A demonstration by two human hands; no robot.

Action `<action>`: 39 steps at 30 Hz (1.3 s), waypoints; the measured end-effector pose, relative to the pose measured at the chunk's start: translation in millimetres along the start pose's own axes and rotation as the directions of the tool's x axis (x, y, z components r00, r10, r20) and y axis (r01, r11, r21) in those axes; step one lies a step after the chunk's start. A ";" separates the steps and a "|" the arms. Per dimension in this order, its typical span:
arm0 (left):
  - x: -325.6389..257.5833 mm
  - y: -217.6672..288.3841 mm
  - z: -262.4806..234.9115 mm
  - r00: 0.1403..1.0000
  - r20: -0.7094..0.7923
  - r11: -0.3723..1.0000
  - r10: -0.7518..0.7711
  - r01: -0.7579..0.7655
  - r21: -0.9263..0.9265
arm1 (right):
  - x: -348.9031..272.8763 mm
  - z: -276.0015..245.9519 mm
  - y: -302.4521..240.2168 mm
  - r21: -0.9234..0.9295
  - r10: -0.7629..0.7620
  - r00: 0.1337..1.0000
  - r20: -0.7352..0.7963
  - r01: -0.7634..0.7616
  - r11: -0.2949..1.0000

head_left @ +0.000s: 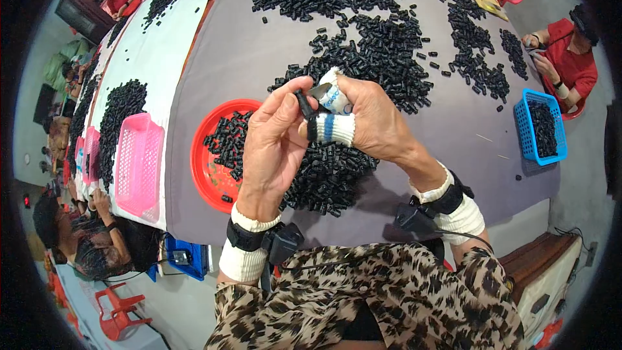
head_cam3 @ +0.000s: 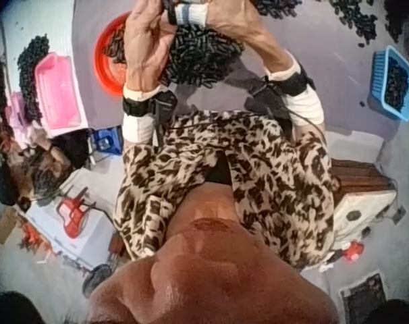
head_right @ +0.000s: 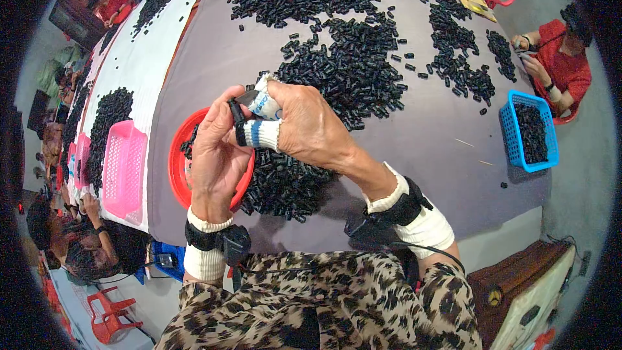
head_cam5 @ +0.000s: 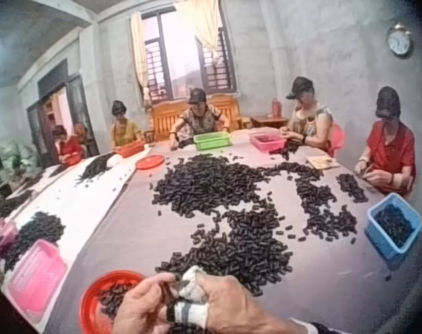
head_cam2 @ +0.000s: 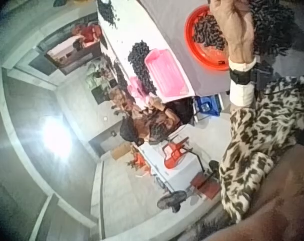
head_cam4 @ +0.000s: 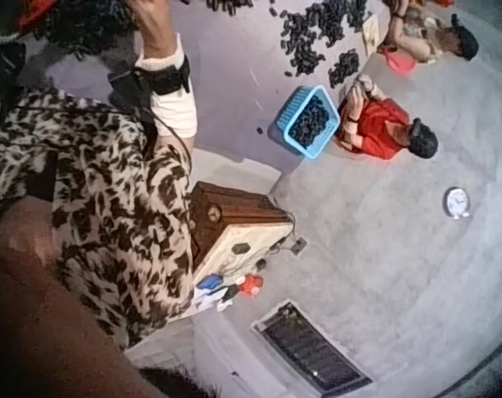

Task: Sorting and inspecting small black plastic components for shoe manufacturing at a workspace table.

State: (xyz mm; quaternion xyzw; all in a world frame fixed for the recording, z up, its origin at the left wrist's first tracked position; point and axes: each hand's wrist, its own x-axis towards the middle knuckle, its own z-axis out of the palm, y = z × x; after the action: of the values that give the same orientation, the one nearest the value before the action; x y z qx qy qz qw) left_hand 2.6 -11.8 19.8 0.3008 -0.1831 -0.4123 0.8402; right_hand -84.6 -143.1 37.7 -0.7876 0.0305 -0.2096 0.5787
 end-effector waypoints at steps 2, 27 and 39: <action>-0.7 1.1 -0.2 1.000 0.002 1.000 -0.009 0.009 -0.014 | 1.2 -1.5 -1.4 -0.001 -0.007 1.000 0.017 0.007 1.000; -1.8 0.9 6.0 0.998 0.047 0.996 -0.042 0.045 -0.074 | 7.9 -16.0 -8.2 -0.066 -0.002 0.962 0.272 0.020 0.998; -1.8 -1.8 5.7 0.999 -0.049 1.000 -0.018 0.019 0.024 | 4.7 -16.4 -1.1 0.022 0.020 0.994 0.104 -0.022 1.000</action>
State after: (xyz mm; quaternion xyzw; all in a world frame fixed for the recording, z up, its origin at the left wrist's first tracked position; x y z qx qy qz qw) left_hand -2.6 -13.2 22.8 0.3229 -0.1648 -0.4104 0.8367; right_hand -86.5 -158.8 44.1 -0.7903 0.0062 -0.1626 0.5907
